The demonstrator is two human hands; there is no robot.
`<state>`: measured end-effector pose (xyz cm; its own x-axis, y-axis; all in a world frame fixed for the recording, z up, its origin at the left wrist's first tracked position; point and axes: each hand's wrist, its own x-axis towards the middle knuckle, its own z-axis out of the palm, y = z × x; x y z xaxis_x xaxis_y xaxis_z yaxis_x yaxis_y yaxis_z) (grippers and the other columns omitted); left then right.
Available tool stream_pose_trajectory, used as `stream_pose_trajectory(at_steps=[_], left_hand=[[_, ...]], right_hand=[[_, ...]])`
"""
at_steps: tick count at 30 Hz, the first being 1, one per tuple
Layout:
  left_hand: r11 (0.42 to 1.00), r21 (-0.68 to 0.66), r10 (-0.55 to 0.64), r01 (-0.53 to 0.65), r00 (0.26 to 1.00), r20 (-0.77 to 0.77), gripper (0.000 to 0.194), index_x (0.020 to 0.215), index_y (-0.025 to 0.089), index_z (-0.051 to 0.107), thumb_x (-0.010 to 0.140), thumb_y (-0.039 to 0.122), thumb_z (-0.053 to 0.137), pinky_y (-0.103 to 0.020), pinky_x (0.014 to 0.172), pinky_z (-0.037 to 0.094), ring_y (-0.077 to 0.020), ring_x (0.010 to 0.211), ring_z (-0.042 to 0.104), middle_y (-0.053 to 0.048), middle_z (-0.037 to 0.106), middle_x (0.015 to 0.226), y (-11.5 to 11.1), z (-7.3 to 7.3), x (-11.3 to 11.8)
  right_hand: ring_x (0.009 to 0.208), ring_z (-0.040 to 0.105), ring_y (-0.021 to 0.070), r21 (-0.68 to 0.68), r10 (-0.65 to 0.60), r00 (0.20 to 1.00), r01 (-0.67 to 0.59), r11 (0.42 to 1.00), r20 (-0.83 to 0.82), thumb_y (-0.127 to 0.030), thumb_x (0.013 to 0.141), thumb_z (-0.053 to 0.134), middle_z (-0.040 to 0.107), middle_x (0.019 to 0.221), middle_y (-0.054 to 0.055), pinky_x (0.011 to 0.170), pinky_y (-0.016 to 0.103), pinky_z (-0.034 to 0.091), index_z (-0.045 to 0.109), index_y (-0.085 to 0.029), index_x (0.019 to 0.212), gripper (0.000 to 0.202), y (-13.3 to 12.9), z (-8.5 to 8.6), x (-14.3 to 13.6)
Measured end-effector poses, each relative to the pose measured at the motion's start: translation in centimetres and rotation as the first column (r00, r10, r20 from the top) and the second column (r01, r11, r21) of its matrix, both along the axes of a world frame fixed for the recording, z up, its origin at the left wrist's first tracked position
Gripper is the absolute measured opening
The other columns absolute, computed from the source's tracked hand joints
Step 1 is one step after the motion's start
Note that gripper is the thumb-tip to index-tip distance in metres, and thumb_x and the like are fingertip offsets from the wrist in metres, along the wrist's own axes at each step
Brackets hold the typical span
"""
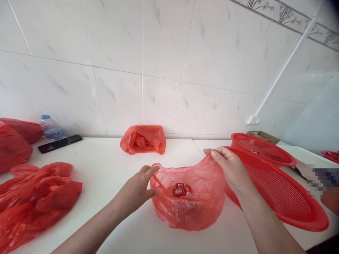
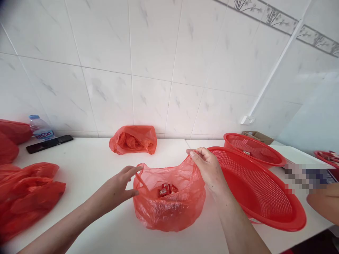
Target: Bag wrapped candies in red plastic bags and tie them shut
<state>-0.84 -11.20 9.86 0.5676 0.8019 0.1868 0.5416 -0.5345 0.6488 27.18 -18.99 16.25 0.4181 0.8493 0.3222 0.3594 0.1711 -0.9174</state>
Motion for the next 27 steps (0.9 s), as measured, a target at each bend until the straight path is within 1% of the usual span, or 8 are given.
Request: stream_pose_trajectory(at_steps=[3, 6, 9, 12, 15, 19, 23, 27], left_hand=[[0.999, 0.044, -0.005, 0.008, 0.997, -0.076, 0.044, 0.123, 0.035, 0.052, 0.081, 0.021, 0.046, -0.033, 0.070, 0.047, -0.0192, 0.079, 0.061, -0.004, 0.058, 0.111, 0.8, -1.2, -0.1], [0.987, 0.154, -0.031, 0.045, 0.995, -0.093, 0.046, 0.113, 0.033, 0.059, 0.073, 0.011, 0.052, -0.032, 0.071, 0.045, -0.0215, 0.087, 0.059, -0.005, 0.056, 0.111, 2.4, -1.7, 0.2], [0.989, 0.142, -0.027, 0.039, 0.996, -0.083, 0.019, 0.076, 0.024, 0.064, 0.067, 0.010, 0.056, -0.031, 0.067, 0.044, -0.0216, 0.079, 0.059, -0.004, 0.059, 0.086, 4.1, -1.3, 0.2], [0.995, 0.101, 0.018, -0.018, 1.000, 0.002, 0.010, 0.070, 0.022, 0.056, 0.078, 0.021, 0.050, -0.029, 0.063, 0.046, -0.0183, 0.070, 0.059, -0.002, 0.058, 0.074, 4.9, 1.2, -0.2], [0.999, 0.032, 0.002, -0.009, 0.975, 0.223, 0.016, 0.083, 0.022, 0.049, 0.089, 0.031, 0.037, -0.026, 0.064, 0.050, -0.0166, 0.080, 0.061, -0.001, 0.058, 0.084, 4.4, 5.5, -0.6], [0.968, -0.142, -0.062, 0.208, 0.742, 0.667, 0.019, 0.082, 0.019, 0.047, 0.087, 0.037, 0.050, -0.026, 0.061, 0.051, -0.0139, 0.071, 0.060, -0.001, 0.059, 0.080, 2.6, 9.6, 0.6], [0.965, -0.134, -0.070, 0.224, 0.717, 0.693, 0.017, 0.078, 0.018, 0.049, 0.084, 0.033, 0.056, -0.021, 0.053, 0.047, -0.0090, 0.057, 0.053, 0.003, 0.054, 0.065, 0.9, 9.8, 3.4], [0.965, -0.153, -0.041, 0.211, 0.703, 0.710, 0.012, 0.075, 0.019, 0.048, 0.081, 0.025, 0.055, -0.019, 0.046, 0.043, -0.0070, 0.048, 0.046, 0.006, 0.048, 0.057, -0.2, 9.2, 5.9]], right_hand=[[0.091, 0.062, 0.0216, 0.049, 0.086, 0.970, -0.077, 0.996, -0.226, -0.045, 0.081, 0.059, 0.069, 0.095, 0.007, 0.073, 0.031, 0.047, 0.048, -0.021, 0.074, 0.028, 0.5, -1.3, 0.1], [0.086, 0.064, 0.0215, 0.086, 0.129, 0.919, -0.104, 0.991, -0.373, -0.046, 0.081, 0.059, 0.070, 0.085, 0.005, 0.071, 0.032, 0.049, 0.048, -0.022, 0.076, 0.027, 0.9, -2.5, 0.5], [0.083, 0.065, 0.0199, 0.097, 0.145, 0.889, -0.114, 0.989, -0.435, -0.040, 0.081, 0.061, 0.068, 0.080, 0.001, 0.072, 0.031, 0.050, 0.051, -0.023, 0.078, 0.020, 1.0, -3.3, 1.1], [0.083, 0.064, 0.0182, 0.118, 0.163, 0.862, -0.120, 0.986, -0.480, -0.035, 0.079, 0.064, 0.063, 0.076, -0.002, 0.076, 0.031, 0.050, 0.053, -0.024, 0.082, 0.015, 0.5, -3.5, 2.1], [0.078, 0.062, 0.0155, 0.187, 0.157, 0.844, -0.069, 0.980, -0.513, -0.034, 0.077, 0.067, 0.059, 0.075, -0.003, 0.076, 0.031, 0.051, 0.053, -0.026, 0.085, 0.018, 0.0, -2.9, 2.7], [0.052, 0.048, 0.0082, 0.270, 0.182, 0.827, -0.038, 0.962, -0.532, -0.037, 0.078, 0.066, 0.050, 0.063, -0.007, 0.054, 0.022, 0.045, 0.049, -0.027, 0.081, 0.020, 0.0, -1.7, 1.5], [0.035, 0.018, 0.0054, 0.276, 0.311, 0.786, -0.185, 0.943, -0.534, -0.051, 0.083, 0.053, 0.036, 0.045, -0.010, 0.035, 0.019, 0.020, 0.053, -0.026, 0.086, 0.025, 0.4, -0.9, -1.9], [0.038, 0.032, 0.0083, 0.128, 0.367, 0.841, -0.346, 0.930, -0.398, -0.052, 0.086, 0.048, 0.044, 0.046, -0.008, 0.039, 0.020, 0.025, 0.049, -0.027, 0.121, 0.043, 0.4, -0.4, -5.8]])
